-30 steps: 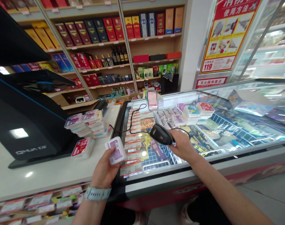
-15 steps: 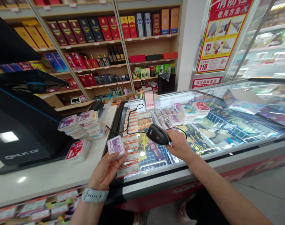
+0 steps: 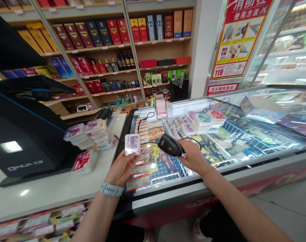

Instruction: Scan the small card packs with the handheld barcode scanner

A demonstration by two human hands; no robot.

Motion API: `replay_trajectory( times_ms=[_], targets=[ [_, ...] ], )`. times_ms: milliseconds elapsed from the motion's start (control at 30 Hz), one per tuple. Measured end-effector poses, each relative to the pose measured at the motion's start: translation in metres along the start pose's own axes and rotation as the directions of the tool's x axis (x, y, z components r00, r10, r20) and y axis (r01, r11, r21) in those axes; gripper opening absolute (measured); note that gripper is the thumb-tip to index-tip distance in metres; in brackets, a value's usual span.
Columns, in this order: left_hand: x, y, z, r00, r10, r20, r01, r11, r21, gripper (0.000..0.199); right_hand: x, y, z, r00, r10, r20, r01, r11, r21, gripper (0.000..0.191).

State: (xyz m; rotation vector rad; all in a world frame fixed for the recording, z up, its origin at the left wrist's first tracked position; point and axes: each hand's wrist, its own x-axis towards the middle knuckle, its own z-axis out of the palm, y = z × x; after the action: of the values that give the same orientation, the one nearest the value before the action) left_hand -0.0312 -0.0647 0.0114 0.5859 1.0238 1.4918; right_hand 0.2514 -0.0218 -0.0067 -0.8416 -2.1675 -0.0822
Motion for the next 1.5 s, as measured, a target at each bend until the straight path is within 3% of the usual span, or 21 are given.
replay_trajectory(
  times_ms=[267,567,900,1500],
  targets=[
    [0.027,-0.016,0.019,0.995,0.05,0.081,-0.062,0.985,0.16,0.035,0.0,0.001,0.001,1.0,0.022,0.0,-0.022,0.999,0.033,0.04],
    [0.034,-0.032,0.012,0.988,0.104,0.11,-0.118,0.985,0.126,0.043,0.001,0.0,0.0,1.0,0.015,-0.014,-0.015,1.0,0.025,0.03],
    [0.038,-0.032,0.012,0.986,0.155,0.058,-0.161,0.977,0.139,0.033,0.0,0.0,0.0,1.0,0.002,0.01,-0.002,1.0,0.026,0.031],
    [0.039,-0.035,0.011,0.982,0.181,0.058,-0.188,0.969,0.159,0.038,0.0,-0.001,0.001,0.998,-0.028,0.05,0.026,0.999,0.04,0.034]
  ],
)
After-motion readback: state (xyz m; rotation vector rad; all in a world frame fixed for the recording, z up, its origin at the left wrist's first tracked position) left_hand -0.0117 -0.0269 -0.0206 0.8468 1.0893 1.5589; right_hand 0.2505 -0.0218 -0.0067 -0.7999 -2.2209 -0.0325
